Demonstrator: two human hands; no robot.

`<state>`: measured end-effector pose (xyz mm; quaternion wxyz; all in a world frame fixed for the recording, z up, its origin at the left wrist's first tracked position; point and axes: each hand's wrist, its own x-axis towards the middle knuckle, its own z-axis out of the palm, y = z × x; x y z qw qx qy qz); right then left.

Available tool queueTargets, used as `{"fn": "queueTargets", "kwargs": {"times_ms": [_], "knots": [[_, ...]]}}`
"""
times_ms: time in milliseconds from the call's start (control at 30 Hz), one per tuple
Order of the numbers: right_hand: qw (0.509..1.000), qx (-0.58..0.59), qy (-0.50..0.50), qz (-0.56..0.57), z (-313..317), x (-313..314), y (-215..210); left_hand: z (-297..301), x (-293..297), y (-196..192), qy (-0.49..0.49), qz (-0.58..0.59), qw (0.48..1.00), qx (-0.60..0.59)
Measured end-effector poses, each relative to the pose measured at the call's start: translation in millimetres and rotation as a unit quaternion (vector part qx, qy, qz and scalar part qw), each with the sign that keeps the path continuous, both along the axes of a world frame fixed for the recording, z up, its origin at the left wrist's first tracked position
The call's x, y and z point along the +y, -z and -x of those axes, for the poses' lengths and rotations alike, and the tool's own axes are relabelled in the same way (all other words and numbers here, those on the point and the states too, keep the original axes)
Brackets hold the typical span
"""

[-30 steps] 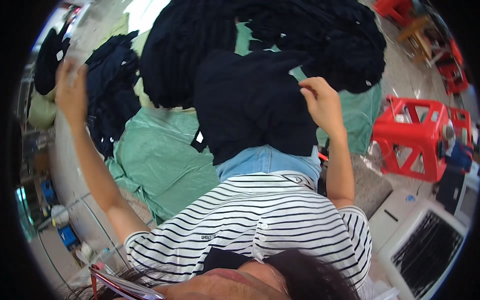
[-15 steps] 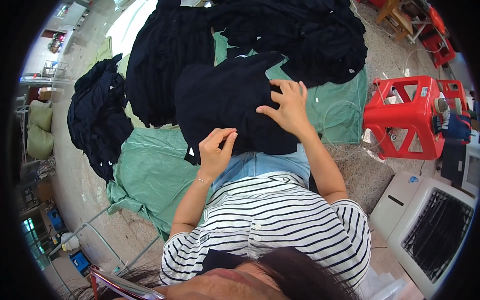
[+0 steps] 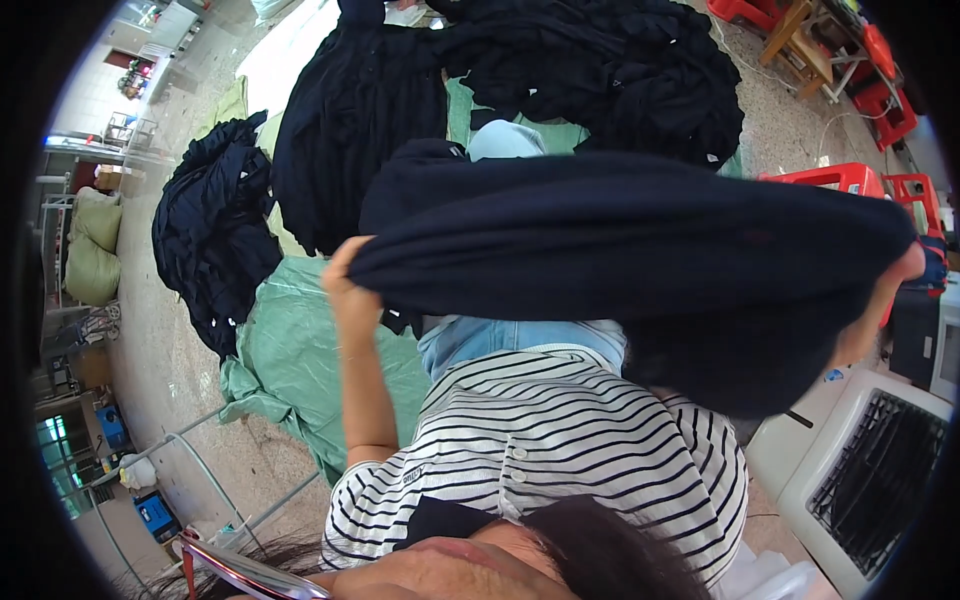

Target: Inspecting black garments for quality and checking details in a textile workshop.

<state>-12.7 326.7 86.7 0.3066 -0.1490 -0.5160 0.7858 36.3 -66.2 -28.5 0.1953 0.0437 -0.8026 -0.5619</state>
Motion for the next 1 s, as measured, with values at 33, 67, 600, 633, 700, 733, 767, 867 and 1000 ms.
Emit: {"fn": "queueTargets", "kwargs": {"times_ms": [33, 67, 600, 633, 700, 733, 767, 867, 1000], "knots": [[0.991, 0.07, 0.036, -0.111, 1, 1, -8, -1, -6, -32, 0.025, -0.027, 0.999, 0.032], [0.966, 0.138, 0.057, -0.209, 6, 0, -7, -13, -18, -51, 0.014, -0.092, 0.991, 0.093], [0.879, -0.127, -0.306, -0.343, 96, -62, 167, 40, -1, 12, -0.03, 0.243, 0.968, 0.052], [0.841, -0.022, -0.316, -0.439, 93, -68, 161, 40, 13, 12, -0.018, 0.242, 0.968, 0.06], [0.734, 0.036, -0.348, -0.582, 84, -84, 143, 44, 33, 14, 0.012, 0.21, 0.974, 0.08], [0.734, 0.033, -0.346, -0.583, 86, -84, 146, 49, 43, 14, 0.031, 0.196, 0.976, 0.089], [0.672, 0.0, -0.316, -0.669, 91, -85, 153, 55, 50, 16, 0.046, 0.189, 0.977, 0.09], [0.61, -0.026, -0.28, -0.741, 109, -82, 174, 67, 66, 24, 0.073, 0.174, 0.978, 0.093], [0.709, 0.013, -0.279, -0.647, 115, -86, 155, 72, 75, 35, 0.071, 0.189, 0.976, 0.078]]}}
